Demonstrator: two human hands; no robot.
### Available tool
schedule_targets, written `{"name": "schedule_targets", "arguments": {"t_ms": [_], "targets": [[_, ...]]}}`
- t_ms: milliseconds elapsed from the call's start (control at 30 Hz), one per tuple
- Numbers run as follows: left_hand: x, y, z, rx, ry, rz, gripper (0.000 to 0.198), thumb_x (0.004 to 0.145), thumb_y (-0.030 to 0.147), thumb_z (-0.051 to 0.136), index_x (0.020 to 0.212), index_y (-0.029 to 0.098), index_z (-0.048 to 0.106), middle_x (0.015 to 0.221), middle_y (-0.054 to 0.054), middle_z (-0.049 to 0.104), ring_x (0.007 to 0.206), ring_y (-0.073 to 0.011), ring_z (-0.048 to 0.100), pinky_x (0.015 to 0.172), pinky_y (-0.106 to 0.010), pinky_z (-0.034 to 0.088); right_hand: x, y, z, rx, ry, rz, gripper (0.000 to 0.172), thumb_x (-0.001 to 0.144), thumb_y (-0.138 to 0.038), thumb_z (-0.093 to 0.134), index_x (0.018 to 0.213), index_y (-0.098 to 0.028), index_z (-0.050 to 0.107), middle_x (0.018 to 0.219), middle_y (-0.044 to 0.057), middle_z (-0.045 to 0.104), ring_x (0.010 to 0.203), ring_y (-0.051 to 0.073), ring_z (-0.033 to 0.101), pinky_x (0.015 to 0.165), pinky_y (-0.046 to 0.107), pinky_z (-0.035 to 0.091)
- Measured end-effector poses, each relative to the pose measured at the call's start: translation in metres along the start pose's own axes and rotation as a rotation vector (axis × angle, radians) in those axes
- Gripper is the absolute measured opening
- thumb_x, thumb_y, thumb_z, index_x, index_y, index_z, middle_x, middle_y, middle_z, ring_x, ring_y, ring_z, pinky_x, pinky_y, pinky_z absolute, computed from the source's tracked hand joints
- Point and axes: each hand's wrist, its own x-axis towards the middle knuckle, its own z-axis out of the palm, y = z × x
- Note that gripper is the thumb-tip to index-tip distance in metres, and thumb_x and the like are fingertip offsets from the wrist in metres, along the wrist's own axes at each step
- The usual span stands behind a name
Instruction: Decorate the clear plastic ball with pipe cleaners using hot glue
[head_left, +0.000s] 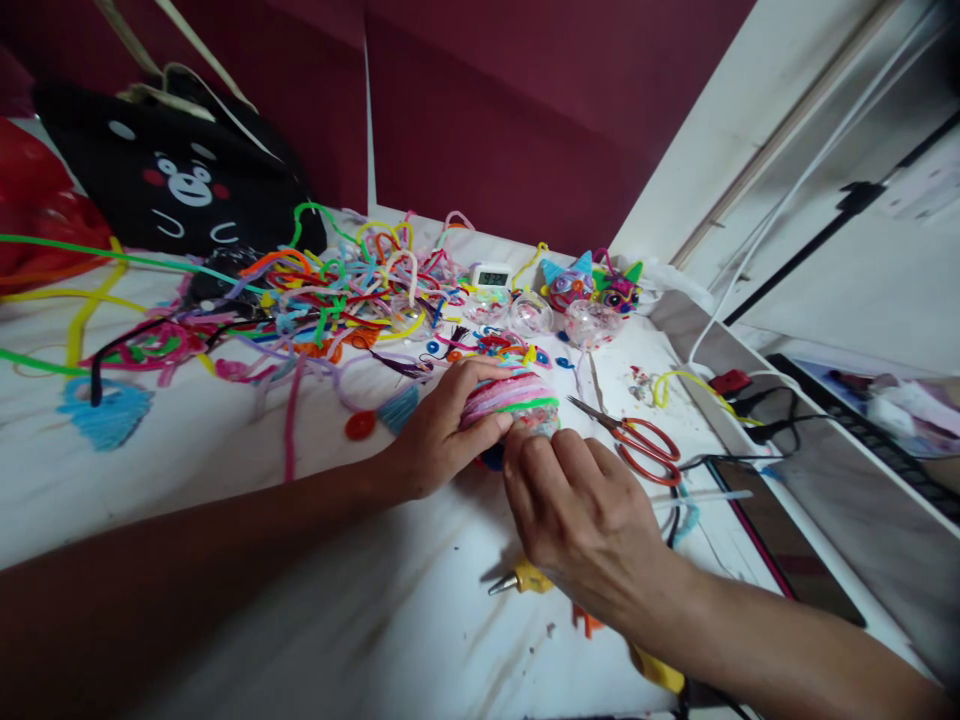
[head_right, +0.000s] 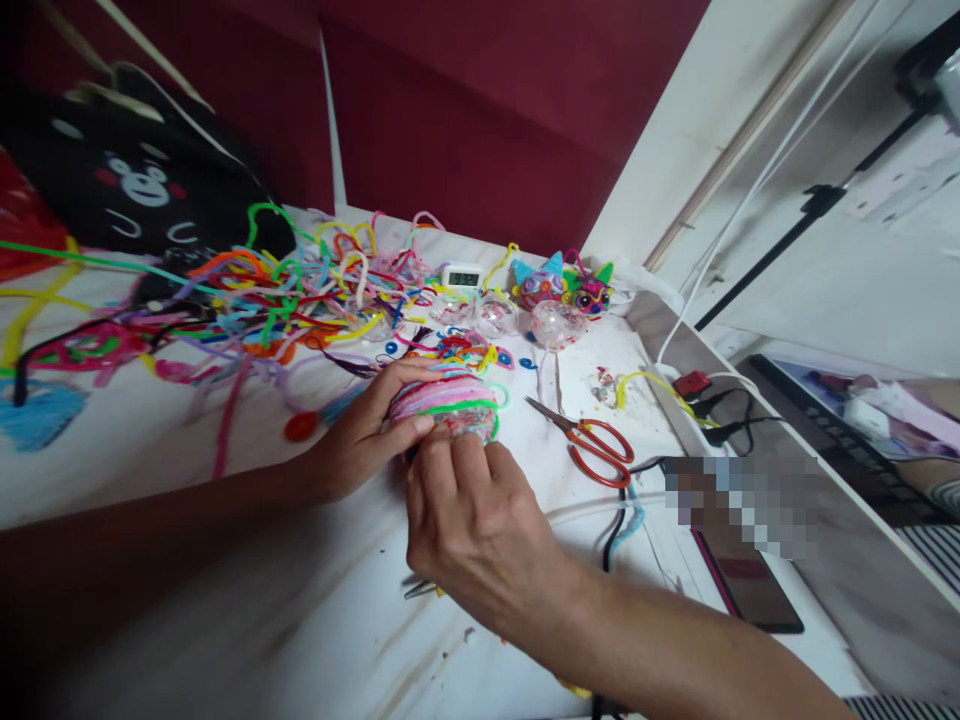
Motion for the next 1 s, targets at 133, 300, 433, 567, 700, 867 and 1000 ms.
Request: {"name": "schedule_targets", "arguments": {"t_ms": [133,300,433,567,700,867,1000], "targets": [[0.0,0.001,0.0,0.003,0.001,-0.007,0.031,0.09,0.025,0.052,0.12,0.021,0.049,0.122,-0.009,0.058,0.121,-0.0229,0.054,0.108,-0.042,0.043,-0.003,0.003,0.002,0.041,0.025,0.007,0.024,0.093,-0.006,0.045,0.103,-0.003,0.067,0.081,0.011,0.065,0.067,0.023,0.049,0.054,0.034,0.033],[0.0,0.003,-0.002,0.0,-0.022,0.001,0.032,0.089,0.024,0.053,0.12,0.021,0.049,0.126,-0.01,0.056,0.125,-0.0237,0.052,0.11,-0.043,0.041,-0.016,0.013,0.005,0.318,0.042,0.148,0.024,0.096,-0.01,0.047,0.105,-0.003,0.067,0.074,0.007,0.06,0.066,0.019,0.047,0.056,0.032,0.037],[-0.001,0.002,-0.002,-0.003,-0.032,-0.02,0.031,0.09,0.026,0.052,0.121,0.021,0.049,0.127,-0.009,0.056,0.124,-0.0239,0.052,0.109,-0.043,0.042,-0.026,0.02,0.005,0.683,0.074,0.335,0.016,0.095,-0.013,0.056,0.105,-0.009,0.067,0.073,0.003,0.059,0.067,0.015,0.052,0.06,0.028,0.042],[-0.001,-0.003,-0.002,-0.019,-0.029,0.011,0.033,0.091,0.027,0.052,0.124,0.022,0.049,0.128,-0.01,0.055,0.127,-0.0259,0.05,0.109,-0.044,0.041,-0.031,0.024,0.006,0.971,0.109,0.47,0.012,0.092,-0.013,0.062,0.103,-0.014,0.066,0.079,0.001,0.064,0.07,0.011,0.058,0.061,0.022,0.046],[-0.001,-0.007,-0.001,-0.037,-0.023,0.045,0.034,0.092,0.028,0.053,0.125,0.021,0.049,0.131,-0.011,0.054,0.128,-0.0268,0.049,0.11,-0.045,0.04,-0.033,0.023,0.012,0.904,0.14,0.399,0.016,0.091,-0.007,0.059,0.104,-0.011,0.067,0.075,0.003,0.061,0.067,0.012,0.055,0.058,0.024,0.043],[0.0,-0.007,0.0,-0.039,-0.021,0.036,0.033,0.091,0.027,0.053,0.124,0.021,0.048,0.129,-0.01,0.054,0.128,-0.0265,0.049,0.111,-0.045,0.04,-0.036,0.018,0.018,0.712,0.152,0.31,0.016,0.092,-0.008,0.057,0.103,-0.007,0.069,0.071,0.005,0.058,0.063,0.014,0.051,0.055,0.027,0.038],[0.0,-0.007,0.0,-0.044,-0.021,0.044,0.033,0.091,0.027,0.053,0.124,0.021,0.048,0.129,-0.01,0.054,0.127,-0.026,0.049,0.11,-0.044,0.041,-0.036,0.016,0.021,0.657,0.169,0.282,0.016,0.092,-0.008,0.056,0.097,-0.005,0.071,0.068,0.006,0.057,0.062,0.015,0.048,0.054,0.029,0.035]]}}
